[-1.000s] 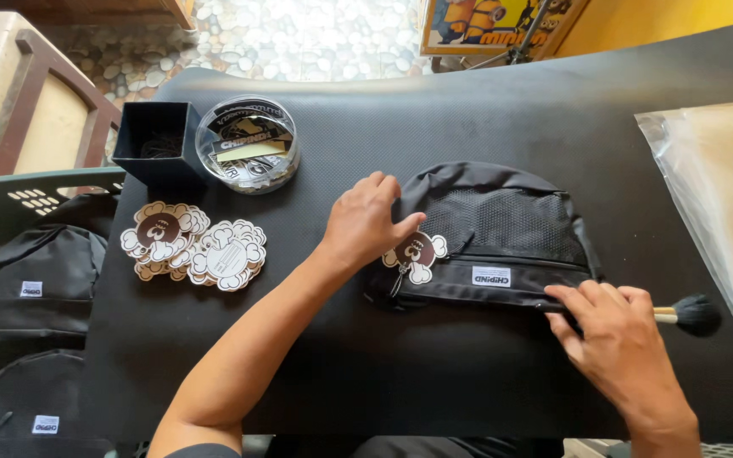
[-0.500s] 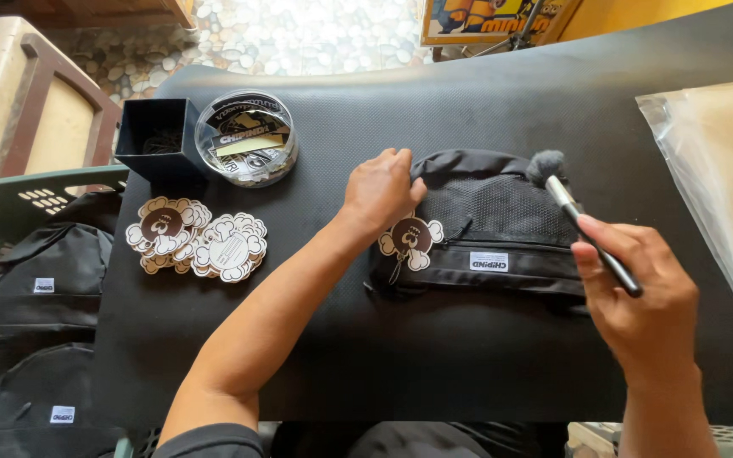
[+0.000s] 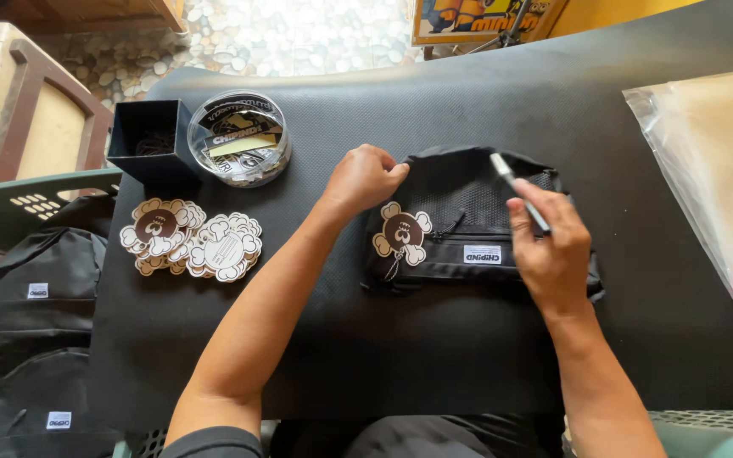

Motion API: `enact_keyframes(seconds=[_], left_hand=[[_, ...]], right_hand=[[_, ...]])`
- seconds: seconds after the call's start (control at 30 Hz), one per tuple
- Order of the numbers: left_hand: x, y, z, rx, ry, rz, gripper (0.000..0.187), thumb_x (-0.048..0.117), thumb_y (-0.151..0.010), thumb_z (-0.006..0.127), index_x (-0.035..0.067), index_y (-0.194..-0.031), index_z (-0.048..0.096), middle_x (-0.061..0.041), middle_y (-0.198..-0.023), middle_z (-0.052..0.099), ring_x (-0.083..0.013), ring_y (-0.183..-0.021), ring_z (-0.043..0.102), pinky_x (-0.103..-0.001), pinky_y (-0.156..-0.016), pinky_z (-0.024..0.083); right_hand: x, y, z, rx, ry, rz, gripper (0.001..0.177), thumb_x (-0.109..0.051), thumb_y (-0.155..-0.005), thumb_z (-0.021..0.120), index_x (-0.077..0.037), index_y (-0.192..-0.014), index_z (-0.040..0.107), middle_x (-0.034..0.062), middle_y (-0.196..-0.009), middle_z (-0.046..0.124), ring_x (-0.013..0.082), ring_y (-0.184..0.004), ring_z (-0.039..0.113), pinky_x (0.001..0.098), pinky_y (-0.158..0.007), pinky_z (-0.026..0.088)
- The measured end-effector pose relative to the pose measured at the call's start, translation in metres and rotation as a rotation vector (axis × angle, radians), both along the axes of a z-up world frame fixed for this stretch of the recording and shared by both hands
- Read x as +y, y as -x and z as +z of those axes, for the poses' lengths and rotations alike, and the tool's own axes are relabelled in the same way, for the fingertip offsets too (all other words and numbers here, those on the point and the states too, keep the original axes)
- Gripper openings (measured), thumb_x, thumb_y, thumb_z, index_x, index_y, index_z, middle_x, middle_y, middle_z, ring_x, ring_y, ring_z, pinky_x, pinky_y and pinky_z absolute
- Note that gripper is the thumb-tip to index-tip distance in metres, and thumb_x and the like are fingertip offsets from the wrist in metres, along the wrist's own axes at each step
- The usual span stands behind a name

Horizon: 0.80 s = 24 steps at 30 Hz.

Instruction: The person attaches a bear-shaped keychain to a black bag, then uses a brush to clean the bag's surface. They place the bag into a clear plastic bag, seal it, and place a sticker on the package.

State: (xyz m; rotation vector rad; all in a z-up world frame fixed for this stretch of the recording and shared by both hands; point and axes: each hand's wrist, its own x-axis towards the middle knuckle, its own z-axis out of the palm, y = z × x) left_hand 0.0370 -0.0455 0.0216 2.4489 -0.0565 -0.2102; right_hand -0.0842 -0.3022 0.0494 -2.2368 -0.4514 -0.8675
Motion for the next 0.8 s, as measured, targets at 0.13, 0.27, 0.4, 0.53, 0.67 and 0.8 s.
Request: enact_keyframes(seconds=[0.13,0.27,0.4,0.53,0.67,0.8], left_hand=[[0.003,-0.003,-0.009,-0.053,0.046,-0.049,0.034,0.043,-0.083,0.067,0.016,-0.096,0.082,-0.015,-0.092,0.078,-0.0407,-0.100,0.073,-0.051,-0.086,0.059],[0.007,-0.002,-0.009,-0.039,0.106,-0.059,0.033,0.043,-0.083,0.070,0.016,-0.098,0.080,-0.010,-0.093,0.078,-0.0365,-0.101,0.073,-0.048,-0.087,0.059],[0.007,0.007,0.001,-0.031,0.106,-0.036,0.033,0.045,-0.084,0.070,0.017,-0.098,0.081,-0.010,-0.094,0.077,-0.0359,-0.102,0.073,-0.048,-0.087,0.058],[0.005,0.000,-0.009,-0.009,0.094,-0.046,0.035,0.048,-0.083,0.070,0.018,-0.097,0.080,-0.009,-0.092,0.077,-0.0352,-0.101,0.073,-0.049,-0.087,0.058],[0.005,0.003,-0.007,-0.007,0.077,-0.057,0.034,0.049,-0.084,0.070,0.019,-0.097,0.079,-0.007,-0.091,0.075,-0.0334,-0.099,0.073,-0.047,-0.087,0.058],[0.002,0.006,0.002,0.034,0.043,-0.047,0.032,0.049,-0.088,0.064,0.019,-0.087,0.073,0.002,-0.092,0.074,-0.0192,-0.091,0.068,-0.037,-0.078,0.050]], right_hand=[[0.029,0.020,0.006,0.097,-0.134,0.029,0.016,-0.007,-0.098,0.078,-0.002,-0.113,0.076,0.0186,-0.108,0.076,0.0383,-0.103,0.073,0.0464,-0.091,0.055],[0.018,0.011,0.007,0.252,-0.220,0.122,0.016,-0.012,-0.095,0.079,-0.009,-0.111,0.079,0.0122,-0.103,0.078,0.0328,-0.102,0.075,0.0433,-0.091,0.056],[-0.035,-0.002,-0.019,0.054,-0.079,-0.212,0.014,-0.005,-0.117,0.064,0.005,-0.119,0.074,0.0172,-0.095,0.076,0.0264,-0.083,0.075,0.0392,-0.076,0.058],[0.005,0.013,-0.005,0.195,-0.230,-0.047,0.019,-0.005,-0.101,0.075,-0.004,-0.119,0.076,0.0200,-0.104,0.076,0.0342,-0.103,0.073,0.0438,-0.092,0.055],[-0.030,0.005,-0.018,0.131,-0.129,-0.108,0.014,-0.009,-0.105,0.073,-0.008,-0.119,0.077,0.0137,-0.108,0.076,0.0328,-0.101,0.073,0.0445,-0.095,0.053],[-0.040,0.011,-0.014,-0.142,0.188,-0.365,0.015,-0.005,-0.118,0.064,0.006,-0.122,0.073,0.0200,-0.113,0.074,0.0390,-0.100,0.070,0.0460,-0.091,0.053]])
